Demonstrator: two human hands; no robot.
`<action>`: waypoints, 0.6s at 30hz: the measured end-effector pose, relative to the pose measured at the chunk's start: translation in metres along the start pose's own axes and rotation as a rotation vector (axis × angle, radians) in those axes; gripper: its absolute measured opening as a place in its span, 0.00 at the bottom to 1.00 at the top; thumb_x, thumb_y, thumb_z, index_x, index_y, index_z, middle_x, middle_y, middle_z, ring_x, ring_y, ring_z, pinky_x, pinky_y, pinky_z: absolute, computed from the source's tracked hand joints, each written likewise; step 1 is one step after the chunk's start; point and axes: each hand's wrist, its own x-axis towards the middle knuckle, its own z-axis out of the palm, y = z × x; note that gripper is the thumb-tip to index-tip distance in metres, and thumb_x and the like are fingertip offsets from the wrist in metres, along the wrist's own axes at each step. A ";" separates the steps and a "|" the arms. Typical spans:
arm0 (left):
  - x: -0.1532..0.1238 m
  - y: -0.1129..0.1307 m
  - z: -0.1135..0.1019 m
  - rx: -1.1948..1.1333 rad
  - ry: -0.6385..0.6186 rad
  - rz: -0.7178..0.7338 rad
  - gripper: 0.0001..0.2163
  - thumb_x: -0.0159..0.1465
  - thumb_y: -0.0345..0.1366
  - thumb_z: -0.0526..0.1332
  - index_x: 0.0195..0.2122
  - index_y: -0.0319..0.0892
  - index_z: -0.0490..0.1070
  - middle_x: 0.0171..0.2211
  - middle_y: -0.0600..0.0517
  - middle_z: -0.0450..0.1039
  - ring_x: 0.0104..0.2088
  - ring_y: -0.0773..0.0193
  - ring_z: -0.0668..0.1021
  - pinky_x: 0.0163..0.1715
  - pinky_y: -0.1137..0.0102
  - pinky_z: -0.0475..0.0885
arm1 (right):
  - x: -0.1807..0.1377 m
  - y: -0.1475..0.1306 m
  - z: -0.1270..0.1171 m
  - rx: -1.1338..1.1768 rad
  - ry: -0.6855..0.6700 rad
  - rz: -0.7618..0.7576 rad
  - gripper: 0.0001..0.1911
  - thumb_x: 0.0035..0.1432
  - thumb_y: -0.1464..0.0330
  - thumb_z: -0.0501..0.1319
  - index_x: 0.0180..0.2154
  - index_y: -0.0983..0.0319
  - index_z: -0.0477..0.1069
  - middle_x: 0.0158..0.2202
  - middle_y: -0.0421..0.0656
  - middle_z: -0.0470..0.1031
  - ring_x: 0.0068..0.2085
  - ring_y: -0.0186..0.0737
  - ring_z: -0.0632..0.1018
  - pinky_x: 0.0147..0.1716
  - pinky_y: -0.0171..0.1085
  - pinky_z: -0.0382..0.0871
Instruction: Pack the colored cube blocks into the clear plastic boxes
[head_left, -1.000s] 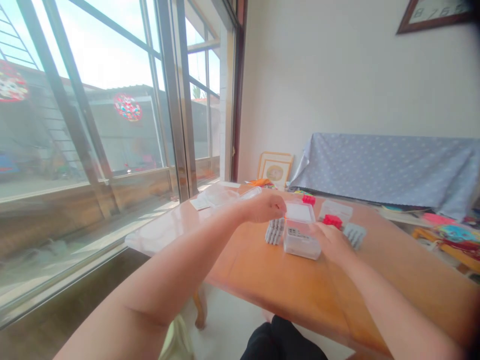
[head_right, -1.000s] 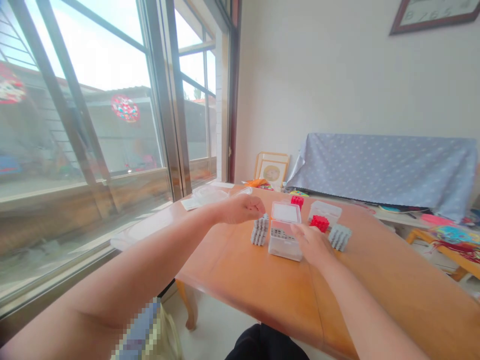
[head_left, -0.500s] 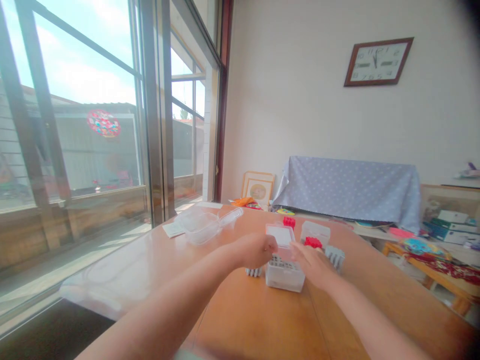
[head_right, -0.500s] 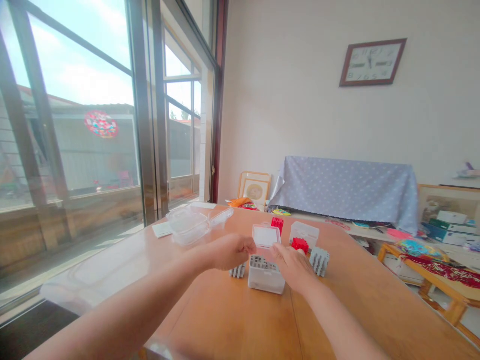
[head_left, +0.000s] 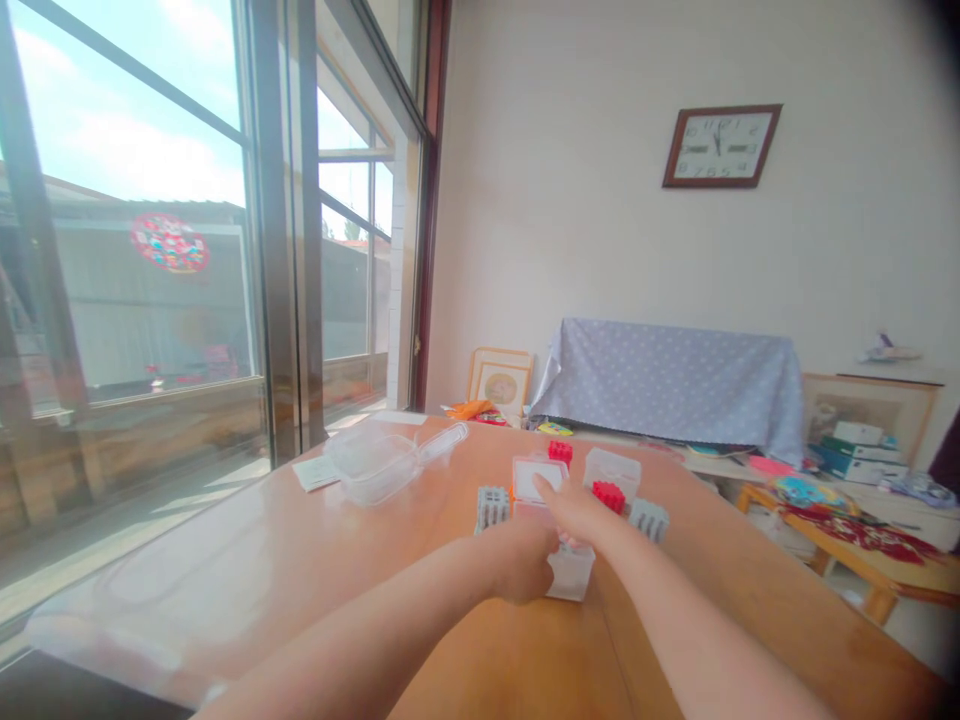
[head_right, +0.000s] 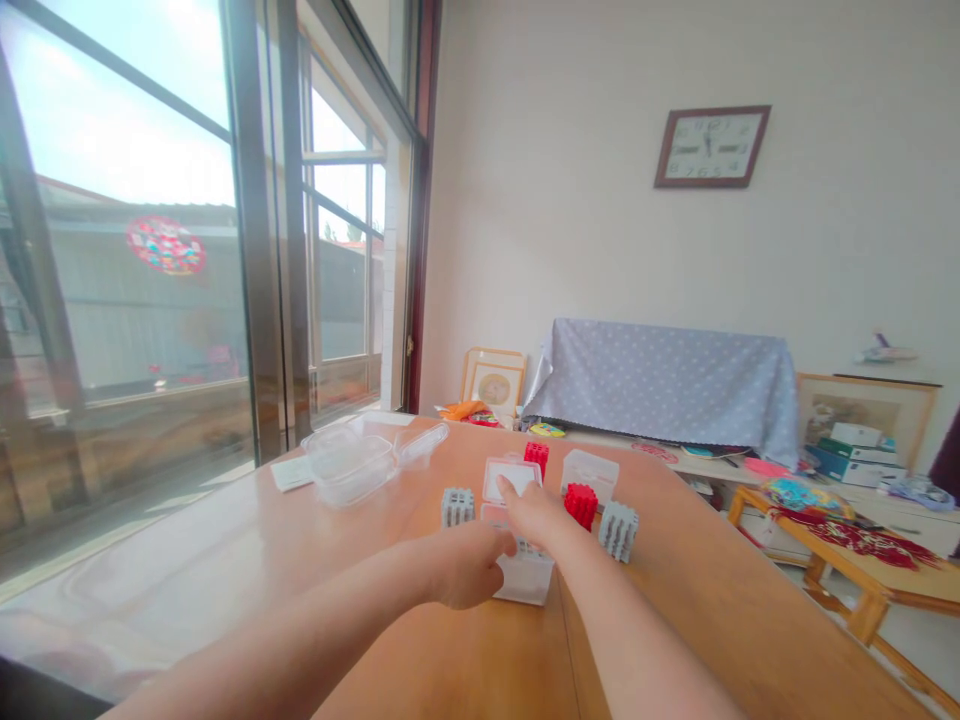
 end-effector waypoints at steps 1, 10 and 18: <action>0.001 -0.001 0.002 -0.010 -0.002 -0.006 0.19 0.57 0.32 0.58 0.50 0.42 0.74 0.42 0.42 0.80 0.41 0.48 0.81 0.37 0.64 0.75 | 0.004 0.000 0.003 -0.005 -0.021 0.027 0.48 0.56 0.33 0.42 0.48 0.69 0.70 0.25 0.52 0.77 0.24 0.47 0.79 0.26 0.42 0.73; 0.002 -0.009 0.009 -0.068 0.010 -0.002 0.24 0.55 0.34 0.59 0.55 0.44 0.72 0.46 0.43 0.79 0.43 0.47 0.80 0.38 0.62 0.74 | 0.016 -0.003 0.017 -0.022 -0.075 0.048 0.51 0.50 0.31 0.47 0.45 0.71 0.74 0.25 0.55 0.79 0.23 0.51 0.79 0.25 0.46 0.74; 0.002 -0.012 0.013 -0.076 0.016 0.037 0.22 0.55 0.34 0.59 0.52 0.44 0.74 0.39 0.46 0.79 0.38 0.52 0.80 0.38 0.64 0.74 | 0.001 -0.015 0.016 -0.024 0.027 -0.041 0.43 0.51 0.36 0.55 0.41 0.70 0.77 0.33 0.61 0.81 0.43 0.60 0.82 0.40 0.47 0.73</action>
